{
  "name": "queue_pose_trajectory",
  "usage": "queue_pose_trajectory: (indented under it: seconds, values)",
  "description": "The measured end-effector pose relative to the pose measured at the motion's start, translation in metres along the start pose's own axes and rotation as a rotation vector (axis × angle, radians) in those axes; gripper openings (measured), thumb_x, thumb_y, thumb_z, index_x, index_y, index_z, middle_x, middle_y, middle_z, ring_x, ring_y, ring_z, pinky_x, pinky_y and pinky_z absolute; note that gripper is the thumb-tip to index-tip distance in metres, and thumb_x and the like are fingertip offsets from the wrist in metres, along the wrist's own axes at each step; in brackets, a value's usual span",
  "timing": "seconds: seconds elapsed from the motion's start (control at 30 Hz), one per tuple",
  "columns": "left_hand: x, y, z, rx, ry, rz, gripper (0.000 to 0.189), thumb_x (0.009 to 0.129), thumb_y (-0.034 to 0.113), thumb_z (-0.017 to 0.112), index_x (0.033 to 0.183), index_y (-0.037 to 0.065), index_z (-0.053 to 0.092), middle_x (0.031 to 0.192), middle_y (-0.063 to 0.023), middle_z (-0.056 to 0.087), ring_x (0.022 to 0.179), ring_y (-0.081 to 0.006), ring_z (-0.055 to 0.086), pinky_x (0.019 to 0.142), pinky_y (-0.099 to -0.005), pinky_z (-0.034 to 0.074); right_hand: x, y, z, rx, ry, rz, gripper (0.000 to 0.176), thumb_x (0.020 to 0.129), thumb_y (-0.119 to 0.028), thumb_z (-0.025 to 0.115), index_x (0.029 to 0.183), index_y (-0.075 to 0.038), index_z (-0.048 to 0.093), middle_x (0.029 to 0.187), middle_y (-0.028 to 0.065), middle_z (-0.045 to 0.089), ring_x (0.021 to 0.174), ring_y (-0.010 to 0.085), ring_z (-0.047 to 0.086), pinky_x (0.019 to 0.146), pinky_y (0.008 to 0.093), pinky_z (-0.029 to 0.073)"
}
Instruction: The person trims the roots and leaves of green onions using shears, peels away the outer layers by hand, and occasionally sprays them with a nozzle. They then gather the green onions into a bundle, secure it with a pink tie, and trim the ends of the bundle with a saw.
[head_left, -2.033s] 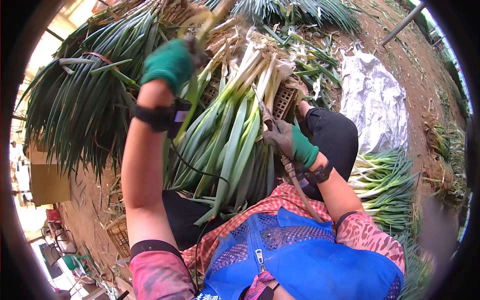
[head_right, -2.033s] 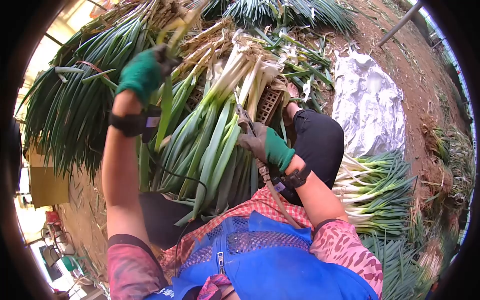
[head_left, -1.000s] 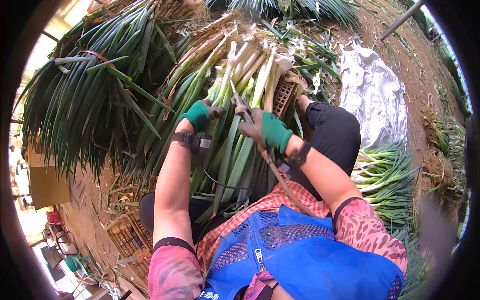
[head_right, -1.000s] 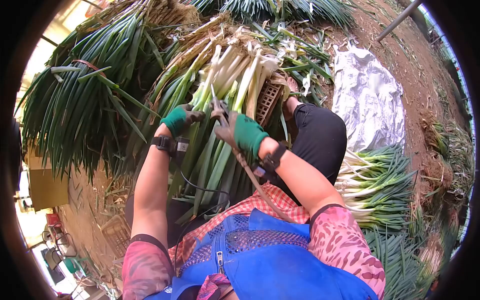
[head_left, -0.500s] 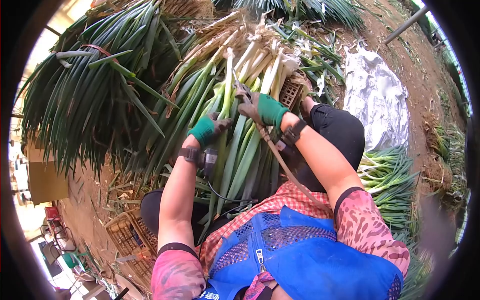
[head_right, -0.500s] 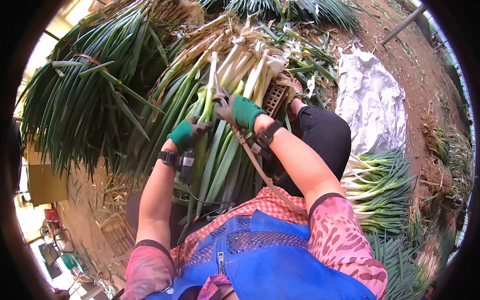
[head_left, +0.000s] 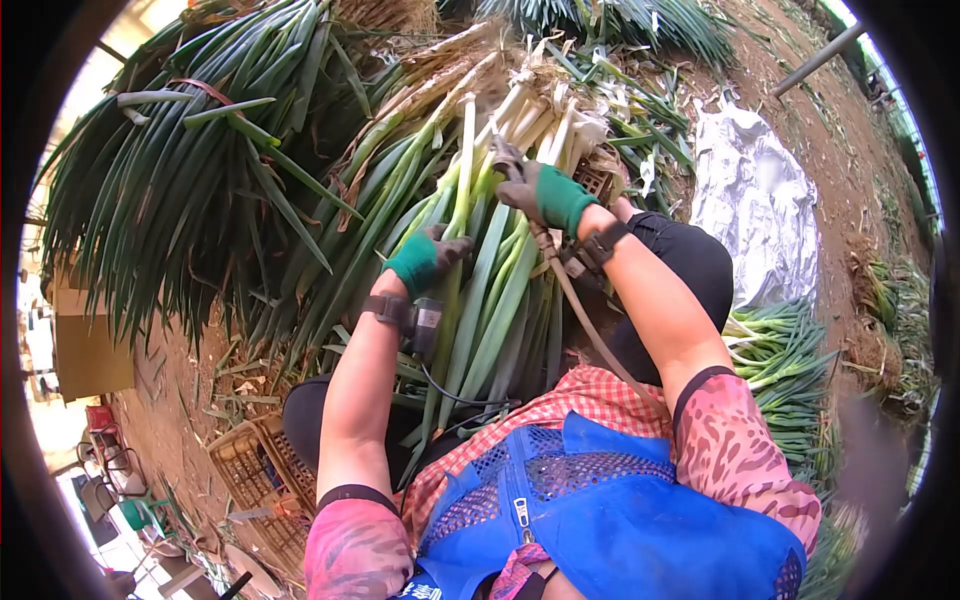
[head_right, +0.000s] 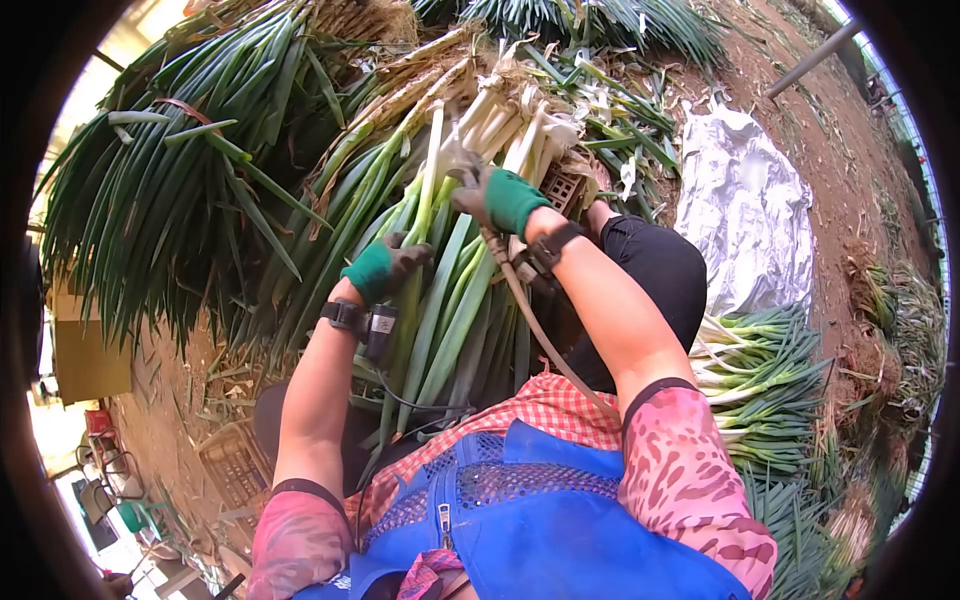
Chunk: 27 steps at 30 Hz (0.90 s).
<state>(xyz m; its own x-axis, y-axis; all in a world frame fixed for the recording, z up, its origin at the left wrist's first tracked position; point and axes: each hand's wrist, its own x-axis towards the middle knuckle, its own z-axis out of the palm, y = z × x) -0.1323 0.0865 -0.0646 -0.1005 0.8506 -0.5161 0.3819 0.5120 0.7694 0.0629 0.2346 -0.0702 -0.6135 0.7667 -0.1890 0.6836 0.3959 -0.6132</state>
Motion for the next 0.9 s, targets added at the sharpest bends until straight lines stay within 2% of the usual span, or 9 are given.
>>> queue_pose_trajectory:
  seconds: [0.1,0.17,0.23,0.27,0.37,0.5,0.6,0.73,0.9]
  values:
    - [-0.003,-0.010,-0.005,0.028,-0.006,0.142,0.044,0.083,0.034,0.068,0.107,-0.002,0.065,0.093,-0.0118,0.069,0.084,-0.0192,0.064,0.076,-0.0325,0.051,-0.027,0.009,-0.021,0.007,-0.031,0.191,0.047,0.078,-0.046,0.057,0.091,-0.001,0.066,0.089,0.0324,0.063,0.085,0.0442,0.063,0.076,0.0454,0.051]
    - [0.003,-0.028,-0.007,0.074,-0.019,0.287,0.039,0.085,0.032,0.067,0.105,-0.001,0.066,0.091,-0.0099,0.069,0.083,-0.0177,0.064,0.075,-0.0313,0.050,-0.040,0.040,-0.020,-0.021,0.027,0.064,0.046,0.082,-0.047,0.056,0.091,-0.003,0.066,0.090,0.0318,0.063,0.089,0.0451,0.063,0.076,0.0470,0.050]
    - [-0.016,-0.001,-0.013,-0.100,-0.057,0.225,0.035,0.086,0.031,0.066,0.104,0.000,0.067,0.091,-0.0080,0.069,0.083,-0.0162,0.063,0.075,-0.0300,0.050,-0.052,0.068,-0.020,-0.306,0.012,-0.072,0.036,0.085,-0.043,0.055,0.100,-0.013,0.068,0.091,0.0307,0.063,0.091,0.0458,0.063,0.077,0.0477,0.051]
    - [-0.032,0.019,-0.018,-0.242,-0.085,0.137,0.034,0.087,0.030,0.065,0.104,0.001,0.067,0.090,-0.0070,0.069,0.083,-0.0154,0.063,0.075,-0.0294,0.049,-0.042,0.109,0.000,-0.240,0.039,0.091,0.027,0.090,-0.039,0.053,0.109,-0.026,0.067,0.096,0.0295,0.063,0.095,0.0444,0.064,0.080,0.0469,0.052]
    - [-0.068,0.047,-0.051,-0.341,0.021,0.308,0.031,0.088,0.027,0.065,0.105,0.001,0.066,0.095,-0.0053,0.069,0.086,-0.0135,0.062,0.079,-0.0294,0.049,-0.071,0.085,-0.018,-0.330,-0.028,0.140,0.046,0.086,-0.052,0.054,0.115,-0.019,0.064,0.104,0.0312,0.063,0.095,0.0447,0.063,0.080,0.0453,0.052]
    - [-0.106,0.061,-0.104,-0.458,0.397,0.583,0.033,0.089,0.010,0.064,0.121,0.006,0.060,0.101,-0.0056,0.070,0.090,-0.0125,0.063,0.084,-0.0274,0.049,-0.070,0.051,-0.017,-0.215,-0.031,0.527,0.067,0.082,-0.046,0.061,0.126,0.004,0.053,0.119,0.0277,0.060,0.109,0.0399,0.062,0.093,0.0460,0.048]
    - [-0.114,0.045,-0.141,-0.482,0.672,0.698,0.042,0.090,0.002,0.062,0.130,0.007,0.054,0.102,-0.0048,0.068,0.086,-0.0097,0.062,0.081,-0.0246,0.050,-0.054,0.049,-0.005,-0.156,0.222,0.309,0.069,0.083,-0.043,0.061,0.129,0.007,0.048,0.123,0.0307,0.057,0.113,0.0430,0.058,0.097,0.0468,0.046]
    - [-0.096,0.001,-0.150,-0.454,0.899,0.604,0.037,0.092,0.005,0.061,0.128,0.007,0.054,0.090,0.0020,0.060,0.076,-0.0065,0.056,0.069,-0.0200,0.047,-0.014,0.006,-0.003,0.102,0.301,0.217,0.062,0.085,-0.044,0.058,0.118,0.008,0.057,0.109,0.0335,0.062,0.105,0.0458,0.061,0.092,0.0450,0.048]
    - [-0.088,-0.003,-0.126,-0.454,0.706,0.366,0.029,0.092,0.023,0.065,0.112,0.003,0.058,0.079,0.0036,0.056,0.065,-0.0041,0.048,0.054,-0.0208,0.039,0.065,-0.030,0.018,0.121,0.195,0.395,0.082,0.084,-0.059,0.052,0.117,0.016,0.054,0.114,0.0364,0.060,0.115,0.0436,0.058,0.097,0.0421,0.045]
